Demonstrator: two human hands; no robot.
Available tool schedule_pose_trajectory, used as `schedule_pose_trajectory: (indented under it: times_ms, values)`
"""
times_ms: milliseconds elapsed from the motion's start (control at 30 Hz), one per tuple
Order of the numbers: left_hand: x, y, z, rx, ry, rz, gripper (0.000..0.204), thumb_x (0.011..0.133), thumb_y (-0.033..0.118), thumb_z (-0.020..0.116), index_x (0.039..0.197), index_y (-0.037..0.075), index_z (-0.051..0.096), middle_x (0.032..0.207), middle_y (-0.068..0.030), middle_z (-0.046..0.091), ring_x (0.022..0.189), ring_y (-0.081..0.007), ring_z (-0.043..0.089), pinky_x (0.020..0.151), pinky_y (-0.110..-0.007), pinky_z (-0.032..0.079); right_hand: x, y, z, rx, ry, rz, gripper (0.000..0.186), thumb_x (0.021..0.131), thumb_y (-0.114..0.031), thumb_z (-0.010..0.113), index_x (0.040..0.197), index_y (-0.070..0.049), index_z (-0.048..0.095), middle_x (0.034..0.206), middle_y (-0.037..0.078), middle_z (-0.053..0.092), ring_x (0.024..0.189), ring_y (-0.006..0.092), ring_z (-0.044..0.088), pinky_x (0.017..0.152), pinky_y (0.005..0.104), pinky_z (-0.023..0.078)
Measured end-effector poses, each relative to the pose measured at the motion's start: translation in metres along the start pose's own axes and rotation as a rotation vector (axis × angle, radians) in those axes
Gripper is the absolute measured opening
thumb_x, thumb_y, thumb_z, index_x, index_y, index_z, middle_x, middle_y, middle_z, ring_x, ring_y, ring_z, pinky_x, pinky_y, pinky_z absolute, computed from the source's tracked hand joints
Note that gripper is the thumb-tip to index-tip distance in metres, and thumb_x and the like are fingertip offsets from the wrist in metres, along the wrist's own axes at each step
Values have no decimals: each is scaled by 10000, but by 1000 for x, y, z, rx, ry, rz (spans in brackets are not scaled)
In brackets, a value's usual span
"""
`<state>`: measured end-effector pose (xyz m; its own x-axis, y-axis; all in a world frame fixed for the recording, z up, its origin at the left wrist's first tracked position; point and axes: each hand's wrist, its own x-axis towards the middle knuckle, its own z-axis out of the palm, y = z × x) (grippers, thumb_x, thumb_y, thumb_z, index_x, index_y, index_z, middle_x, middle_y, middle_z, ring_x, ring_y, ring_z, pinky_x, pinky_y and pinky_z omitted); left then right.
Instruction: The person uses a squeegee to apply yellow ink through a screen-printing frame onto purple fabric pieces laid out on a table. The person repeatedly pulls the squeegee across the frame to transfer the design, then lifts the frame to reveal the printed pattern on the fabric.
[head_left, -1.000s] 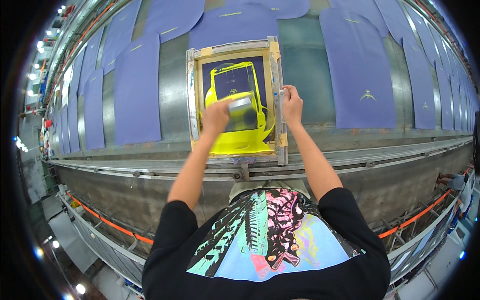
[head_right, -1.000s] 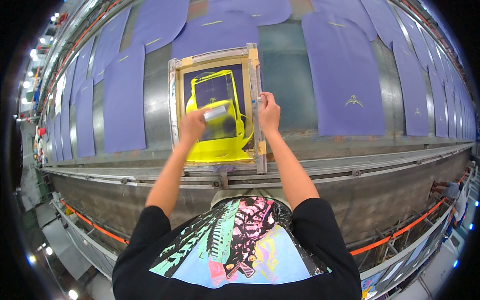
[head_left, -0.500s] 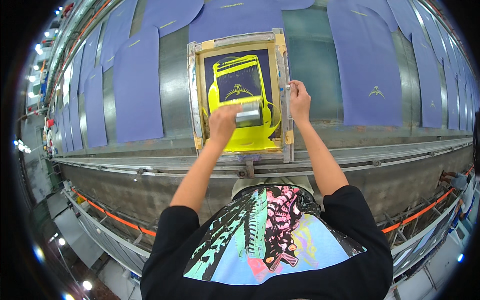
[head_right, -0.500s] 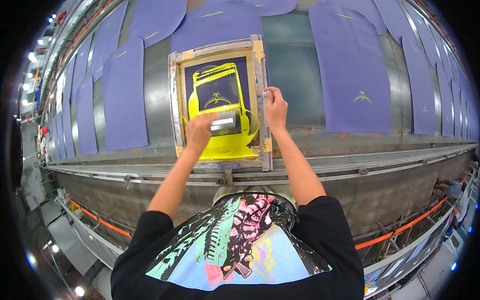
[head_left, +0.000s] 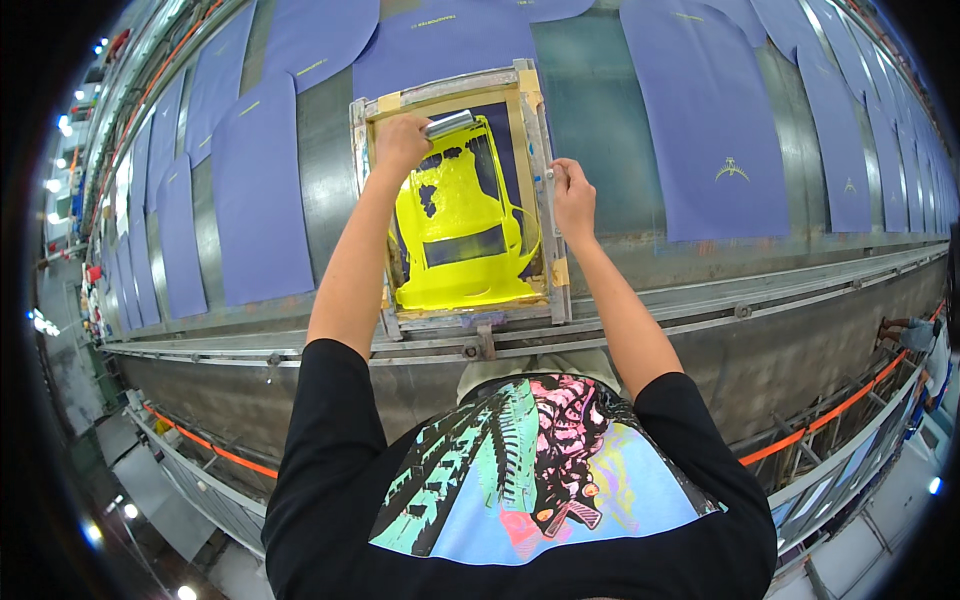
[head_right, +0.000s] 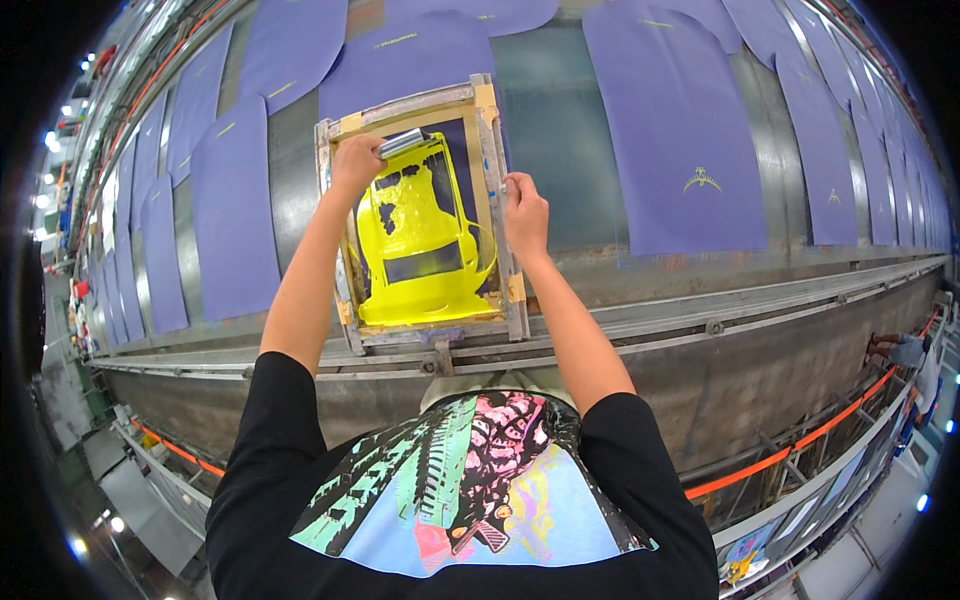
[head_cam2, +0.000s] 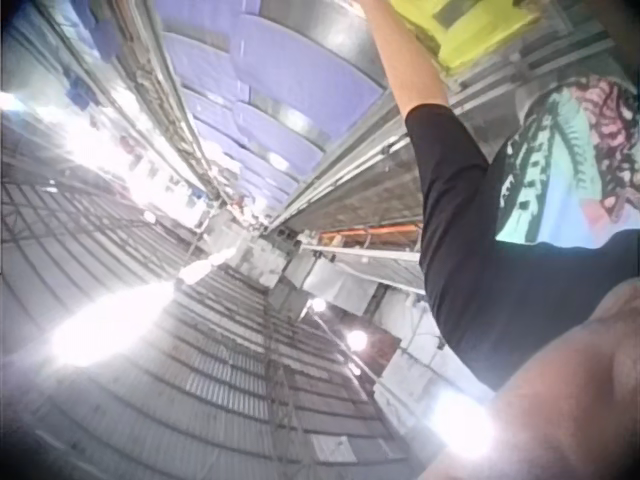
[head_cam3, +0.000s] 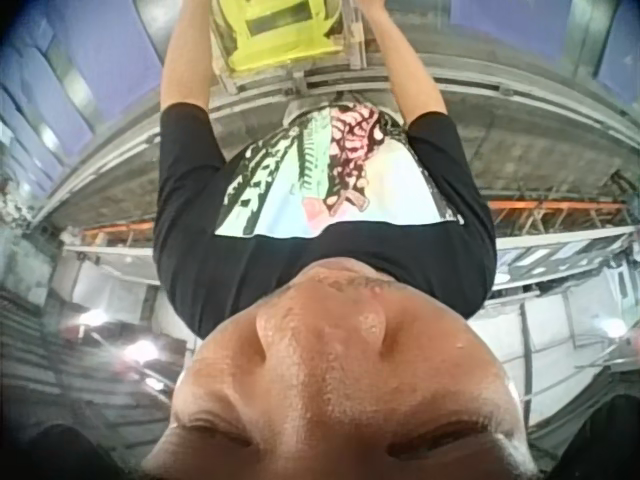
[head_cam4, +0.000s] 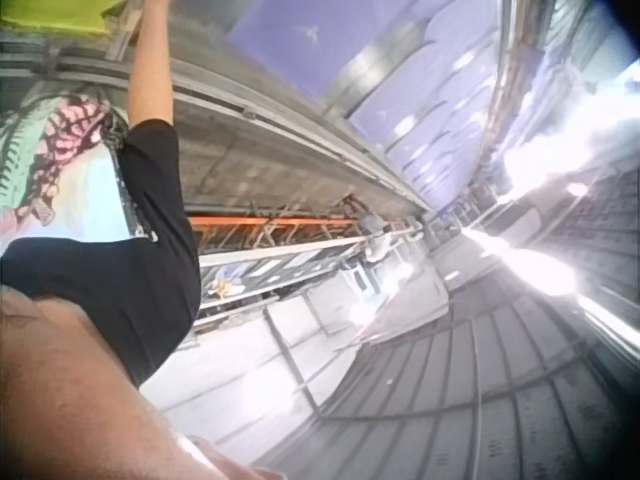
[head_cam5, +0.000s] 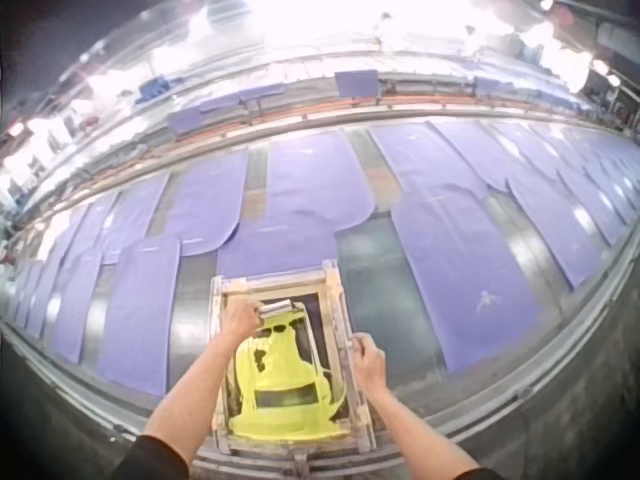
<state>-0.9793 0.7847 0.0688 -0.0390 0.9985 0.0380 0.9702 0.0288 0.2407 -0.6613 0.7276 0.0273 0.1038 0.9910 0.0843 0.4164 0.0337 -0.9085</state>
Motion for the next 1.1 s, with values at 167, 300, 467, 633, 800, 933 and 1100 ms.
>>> schedule_pose_trajectory:
  times_ms: [167,300,467,633,800,933,1100]
  values:
    - [-72,83,107,-170,58,-50,360,806,81,693,1102,253,805,979,-79,777,891,-312,736,787,-422,592,17,94,-38,-2,4,-15,202,1040,-213,574,1079,-54,691,798,191,682,718,371,673,673,440,503]
    - [-260,195,216,-221,5,-3,361,804,-4,652,1026,229,817,1046,-35,782,920,-259,747,792,-388,600,-69,215,-110,-46,-44,82,202,1038,-219,581,1079,-59,697,768,159,670,665,289,639,669,405,499]
    - [-306,181,174,-356,137,220,395,760,-59,667,1100,112,774,1160,-64,759,1098,-256,710,927,-383,573,-53,175,-105,-111,-2,72,207,1037,-230,607,1098,-66,716,665,22,589,588,121,512,580,326,425]
    - [-307,162,132,-419,124,141,468,733,-31,715,1183,97,731,1239,-68,727,1176,-264,669,1003,-390,536,-36,94,-82,-131,25,68,205,1040,-230,609,1104,-71,722,643,-8,512,576,90,430,551,315,367]
    - [-369,178,109,-438,18,108,497,722,-48,698,1197,95,727,1242,-77,724,1190,-281,661,1003,-389,539,-117,99,-101,-111,5,83,200,1048,-214,579,1089,-65,706,658,73,582,572,161,493,587,373,420]
    - [-362,153,114,-358,33,138,507,707,-85,666,1175,97,734,1244,-84,730,1183,-283,671,1016,-400,529,-123,107,-82,10,111,-24,204,1053,-221,568,1091,-69,698,753,137,658,619,249,598,635,410,474]
    - [-338,314,259,-382,0,23,565,730,-149,585,1214,97,744,1266,-103,725,1219,-287,665,1014,-383,533,-74,260,-215,55,-1,-17,184,1046,-196,507,1069,-83,651,803,227,664,771,453,664,666,524,496]
